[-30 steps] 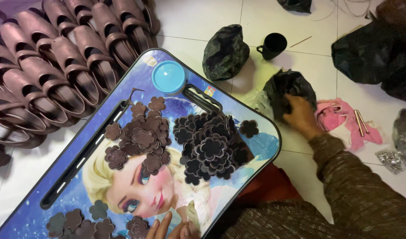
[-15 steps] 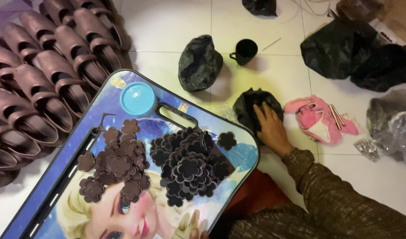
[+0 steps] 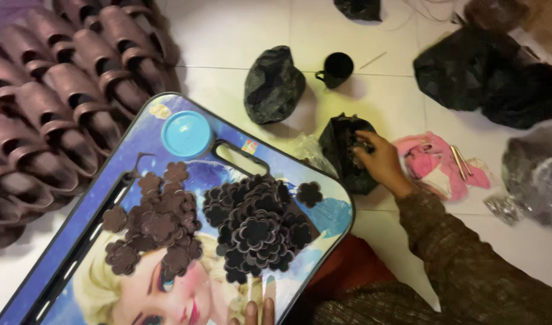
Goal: The person repeatedly picks up small flower-shaped craft pieces, applies glue from a small container to one side, and places them onto a printed tray surface. The person also closes the glue container and briefly handles a thin stick.
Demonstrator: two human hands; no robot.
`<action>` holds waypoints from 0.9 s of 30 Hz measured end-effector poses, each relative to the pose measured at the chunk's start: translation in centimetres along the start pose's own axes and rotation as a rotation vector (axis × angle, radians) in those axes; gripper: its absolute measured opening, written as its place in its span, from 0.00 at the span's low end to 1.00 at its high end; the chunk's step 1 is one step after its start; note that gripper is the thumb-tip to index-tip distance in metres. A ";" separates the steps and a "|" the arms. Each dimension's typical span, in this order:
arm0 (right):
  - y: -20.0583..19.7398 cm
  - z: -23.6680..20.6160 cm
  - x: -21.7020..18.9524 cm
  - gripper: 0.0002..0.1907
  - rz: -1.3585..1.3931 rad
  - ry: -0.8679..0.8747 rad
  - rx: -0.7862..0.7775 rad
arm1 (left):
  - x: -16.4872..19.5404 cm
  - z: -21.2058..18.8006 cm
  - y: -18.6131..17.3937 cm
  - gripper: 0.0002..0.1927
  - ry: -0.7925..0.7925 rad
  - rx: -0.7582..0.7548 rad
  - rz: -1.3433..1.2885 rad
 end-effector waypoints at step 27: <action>-1.8 0.5 -5.6 0.21 -0.191 -0.176 -0.001 | -7.0 13.3 -8.9 0.14 -0.671 -0.291 -0.688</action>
Point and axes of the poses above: each hand's wrist, its own z-axis towards the middle knuckle, its own y-axis out of the palm, x = y × z, the point moved 1 cm from there along z, towards the middle knuckle, and after that the axes turned 4 degrees about -y, right-handed, at the moved point
